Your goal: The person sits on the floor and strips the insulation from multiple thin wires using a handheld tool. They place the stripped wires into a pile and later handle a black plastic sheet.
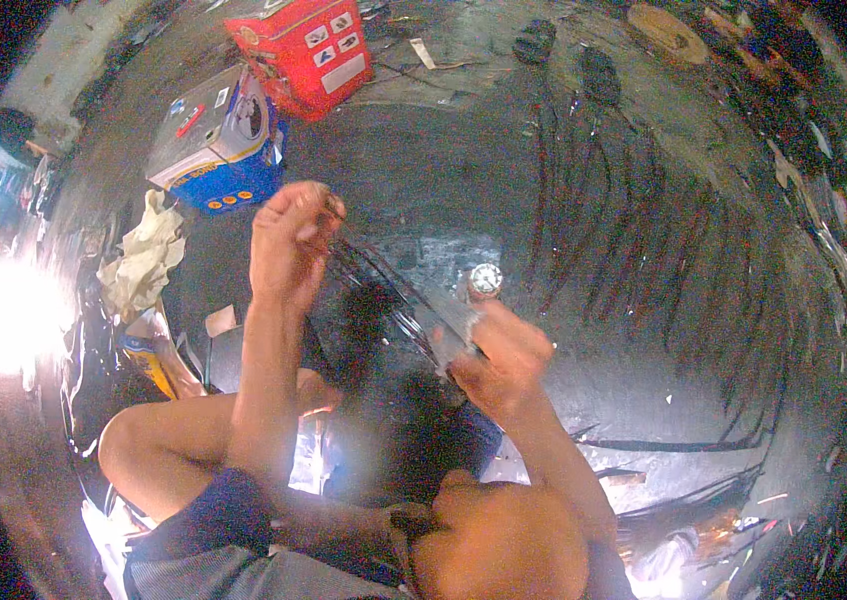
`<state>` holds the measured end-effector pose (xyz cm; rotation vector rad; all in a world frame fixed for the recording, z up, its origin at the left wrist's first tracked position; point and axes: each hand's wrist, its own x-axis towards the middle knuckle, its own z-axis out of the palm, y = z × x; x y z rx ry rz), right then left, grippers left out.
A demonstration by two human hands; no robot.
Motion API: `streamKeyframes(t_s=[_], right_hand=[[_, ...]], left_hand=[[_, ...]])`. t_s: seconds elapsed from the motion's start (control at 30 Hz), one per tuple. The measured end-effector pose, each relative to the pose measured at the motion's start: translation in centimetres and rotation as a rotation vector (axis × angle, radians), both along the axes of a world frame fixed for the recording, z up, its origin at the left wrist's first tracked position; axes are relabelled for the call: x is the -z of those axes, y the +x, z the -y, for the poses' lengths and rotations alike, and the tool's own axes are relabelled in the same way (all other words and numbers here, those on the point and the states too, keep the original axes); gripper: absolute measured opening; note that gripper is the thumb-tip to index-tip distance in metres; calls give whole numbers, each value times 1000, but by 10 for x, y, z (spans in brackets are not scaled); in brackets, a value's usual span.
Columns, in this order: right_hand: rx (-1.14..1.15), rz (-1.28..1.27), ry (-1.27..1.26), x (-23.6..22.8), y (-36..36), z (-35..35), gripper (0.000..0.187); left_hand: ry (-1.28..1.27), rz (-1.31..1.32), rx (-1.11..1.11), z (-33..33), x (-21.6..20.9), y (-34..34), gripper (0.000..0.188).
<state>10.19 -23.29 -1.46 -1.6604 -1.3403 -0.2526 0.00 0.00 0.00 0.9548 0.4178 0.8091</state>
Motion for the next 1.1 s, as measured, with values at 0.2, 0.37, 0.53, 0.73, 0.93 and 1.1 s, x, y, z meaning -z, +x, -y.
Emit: streamKeyframes(t_s=[0.2, 0.37, 0.53, 0.73, 0.93, 1.1], right_hand=[[137, -254, -177, 28, -21, 62, 16], [143, -120, -299, 81, -37, 143, 13], [359, -645, -509, 91, -65, 207, 19], [555, -658, -659, 139, -81, 280, 17], [673, -636, -624, 113, -46, 215, 17], [628, -598, -466, 133, -26, 189, 11]], left_hand=[[-103, -166, -102, -60, 25, -3, 9], [-202, -387, -158, -91, 98, -11, 12], [-260, -725, -184, -95, 163, -11, 17], [929, -1336, -201, -81, 208, 20, 37], [1441, -636, 413, 0, 208, 144, 45], [1706, -345, 1086, 65, 226, 222, 61]])
